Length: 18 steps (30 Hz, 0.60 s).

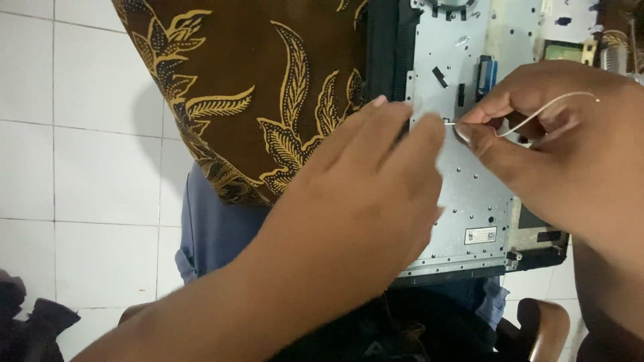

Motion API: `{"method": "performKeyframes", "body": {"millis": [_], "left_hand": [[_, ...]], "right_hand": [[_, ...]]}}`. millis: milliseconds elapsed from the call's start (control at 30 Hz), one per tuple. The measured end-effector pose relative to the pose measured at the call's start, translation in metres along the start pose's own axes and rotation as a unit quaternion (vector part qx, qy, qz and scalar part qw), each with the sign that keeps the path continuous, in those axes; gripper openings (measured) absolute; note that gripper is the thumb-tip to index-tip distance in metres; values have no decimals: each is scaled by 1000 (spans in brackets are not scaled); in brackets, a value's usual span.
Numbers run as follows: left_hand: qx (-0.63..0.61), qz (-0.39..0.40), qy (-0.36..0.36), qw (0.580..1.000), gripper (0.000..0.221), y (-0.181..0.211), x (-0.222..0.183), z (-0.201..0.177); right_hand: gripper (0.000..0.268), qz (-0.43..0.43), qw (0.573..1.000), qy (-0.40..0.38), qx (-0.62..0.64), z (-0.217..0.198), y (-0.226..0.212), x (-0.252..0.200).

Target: Routing internal cables into the plastic guides of a laptop chassis during repair.

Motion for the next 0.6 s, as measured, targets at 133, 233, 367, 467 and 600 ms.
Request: {"method": "performKeyframes", "body": {"millis": [133, 233, 367, 467, 600], "left_hand": [[74, 36, -71, 994, 39, -4, 4, 12], [93, 30, -50, 994, 19, -2, 5, 17], [74, 8, -23, 997, 22, 0, 7, 19], [103, 34, -27, 994, 14, 2, 6, 16], [134, 59, -21, 989, 5, 3, 6, 14]], "right_hand": [[4, 3, 1000, -13, 5, 0, -1, 0], [3, 26, 999, -4, 22, 1, 6, -1], [9, 3, 997, -33, -66, -8, -3, 7], [9, -52, 998, 5, -39, -7, 0, 14], [8, -150, 985, 14, -79, -6, -1, 28]]}}
Point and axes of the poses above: each hand's wrist, its own x-axis towards the middle knuckle, its own z-axis out of the palm, y = z × x, the point moved 4 cm from there along x, towards the middle knuckle, and after that the axes turned 12 degrees about z, right-handed, at the moved point
